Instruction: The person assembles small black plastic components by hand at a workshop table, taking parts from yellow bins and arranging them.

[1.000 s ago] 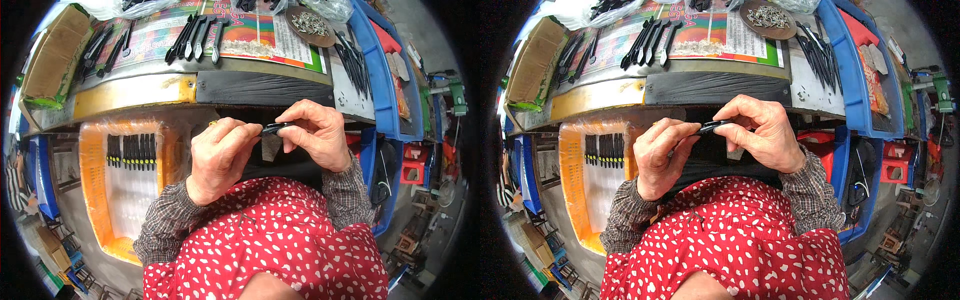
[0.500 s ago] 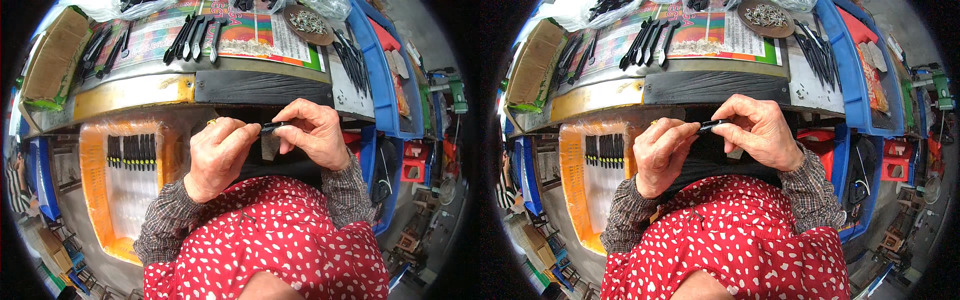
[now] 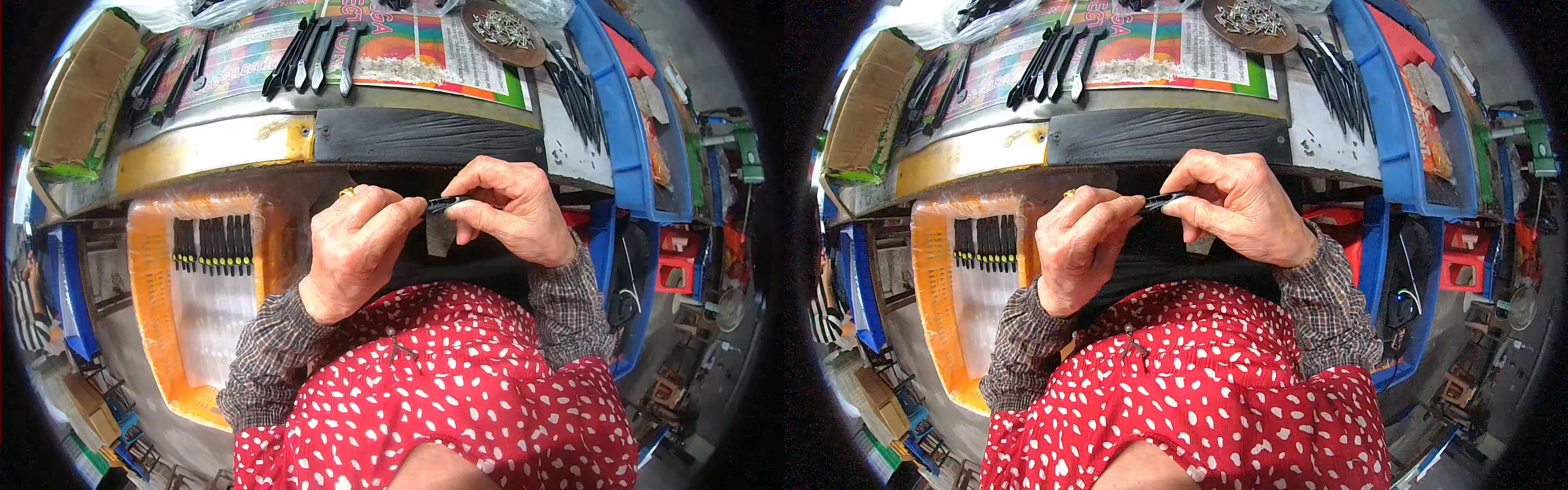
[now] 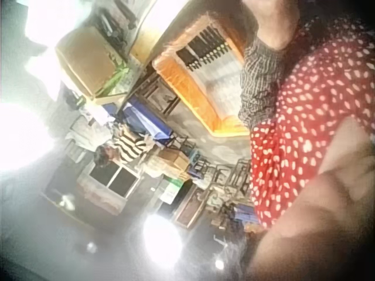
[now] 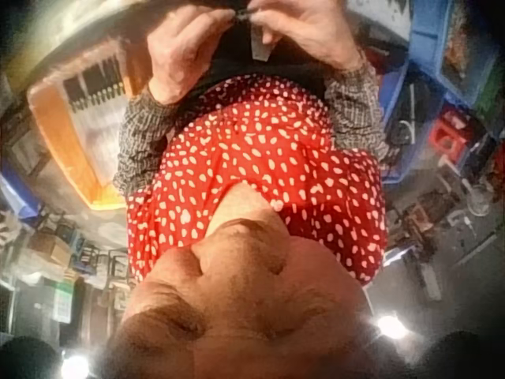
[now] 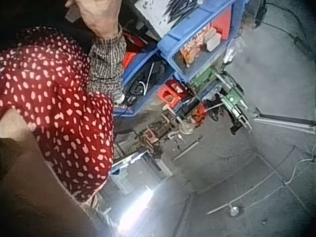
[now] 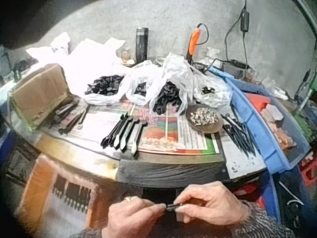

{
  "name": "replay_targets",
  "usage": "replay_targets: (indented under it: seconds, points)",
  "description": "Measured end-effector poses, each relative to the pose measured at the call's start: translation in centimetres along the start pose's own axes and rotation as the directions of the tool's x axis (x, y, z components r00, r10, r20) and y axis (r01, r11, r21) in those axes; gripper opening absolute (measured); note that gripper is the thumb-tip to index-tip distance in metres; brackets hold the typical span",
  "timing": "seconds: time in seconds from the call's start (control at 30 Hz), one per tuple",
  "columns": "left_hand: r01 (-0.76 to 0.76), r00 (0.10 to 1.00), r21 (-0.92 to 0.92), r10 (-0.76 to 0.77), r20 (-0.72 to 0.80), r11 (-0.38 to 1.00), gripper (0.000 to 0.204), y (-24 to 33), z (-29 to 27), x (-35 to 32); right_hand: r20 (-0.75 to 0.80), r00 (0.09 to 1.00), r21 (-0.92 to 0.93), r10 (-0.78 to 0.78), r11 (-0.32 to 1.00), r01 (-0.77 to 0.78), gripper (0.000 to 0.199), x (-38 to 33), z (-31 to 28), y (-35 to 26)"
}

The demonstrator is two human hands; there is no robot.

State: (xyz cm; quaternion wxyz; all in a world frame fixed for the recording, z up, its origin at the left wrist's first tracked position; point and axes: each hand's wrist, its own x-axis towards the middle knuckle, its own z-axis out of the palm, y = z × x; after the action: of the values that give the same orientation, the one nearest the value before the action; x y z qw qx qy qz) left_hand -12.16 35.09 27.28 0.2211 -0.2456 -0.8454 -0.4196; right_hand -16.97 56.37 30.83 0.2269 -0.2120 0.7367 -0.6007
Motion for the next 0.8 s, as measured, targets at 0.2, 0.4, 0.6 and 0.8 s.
replay_targets:
  seconds: [0.2,0.4,0.6,0.8]
  points:
    - [0.027,1.0,-0.055,-0.027,0.016,0.998,0.027,-0.5,0.1,0.0,0.005,1.0,-0.002,-0.028,1.0,0.028,0.008,0.0,0.0,0.2]
    - [0.11,0.993,-0.135,-0.103,0.054,0.985,0.025,-0.7,0.3,-0.3,0.015,1.0,0.01,0.009,1.0,-0.01,0.009,-0.1,0.0,0.5]
    - [0.14,0.99,-0.214,-0.136,0.035,0.967,0.022,-1.1,0.8,-0.5,-0.031,0.998,-0.028,-0.05,0.998,0.05,0.008,-0.2,0.2,1.1]
    - [0.133,0.991,-0.262,-0.126,0.041,0.956,0.021,-1.2,0.7,-0.6,-0.026,0.999,0.021,-0.03,0.999,0.03,0.008,-0.4,0.2,1.6]
